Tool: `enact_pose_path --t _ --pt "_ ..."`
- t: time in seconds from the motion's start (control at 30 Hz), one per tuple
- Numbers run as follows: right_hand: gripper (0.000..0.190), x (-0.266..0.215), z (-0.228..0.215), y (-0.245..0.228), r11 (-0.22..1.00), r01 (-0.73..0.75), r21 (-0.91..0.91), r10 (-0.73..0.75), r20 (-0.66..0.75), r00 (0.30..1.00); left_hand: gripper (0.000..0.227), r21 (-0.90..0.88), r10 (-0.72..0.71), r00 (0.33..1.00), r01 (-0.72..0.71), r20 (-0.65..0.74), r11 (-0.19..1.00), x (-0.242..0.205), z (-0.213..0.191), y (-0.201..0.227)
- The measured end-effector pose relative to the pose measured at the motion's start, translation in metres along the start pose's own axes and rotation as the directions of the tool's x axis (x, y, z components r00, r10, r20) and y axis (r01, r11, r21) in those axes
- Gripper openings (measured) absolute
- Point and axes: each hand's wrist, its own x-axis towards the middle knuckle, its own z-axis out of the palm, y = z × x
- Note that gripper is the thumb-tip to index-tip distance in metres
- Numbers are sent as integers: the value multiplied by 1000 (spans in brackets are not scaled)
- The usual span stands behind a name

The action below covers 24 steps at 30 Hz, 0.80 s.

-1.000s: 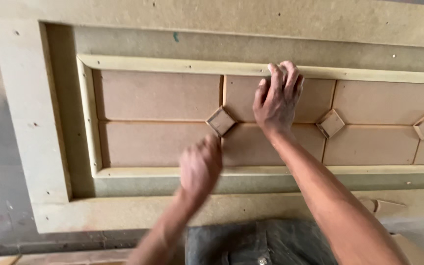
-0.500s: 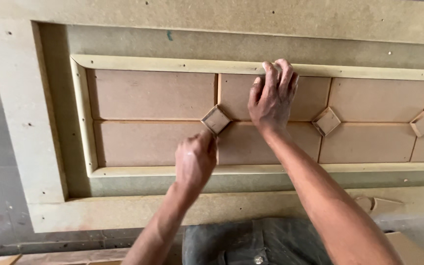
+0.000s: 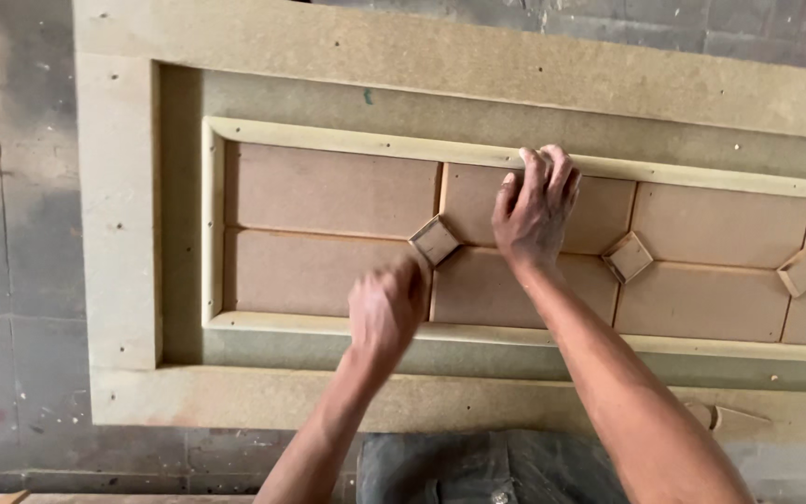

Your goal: The person sands the surface of a wooden door panel using a sanding block. They work on the flat panels and the raised decorative elements, moving the block back and forth to smooth the wood.

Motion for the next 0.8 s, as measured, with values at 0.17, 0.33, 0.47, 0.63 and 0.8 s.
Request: enact_pose_path --t 0.17,0.33,0.47,0.63,0.8 --pt "37 -21 -13 -10 992 21 121 -16 -38 999 30 -580 -300 944 171 -134 797 16 -19 13" --pt "48 -122 -53 -56 520 -613 595 247 582 775 33 -929 -588 744 368 317 -36 -5 -9 19" --pt "63 -168 -61 -71 231 -579 782 63 582 811 31 -866 -549 670 375 500 -330 -43 28 28" --pt "46 -142 -67 -48 -32 -694 719 360 656 663 25 -817 -306 774 436 554 -378 -89 77 52" --pt "33 -107 -58 -33 316 -739 594 391 629 672 21 -761 -64 971 220 229 610 -93 70 16"
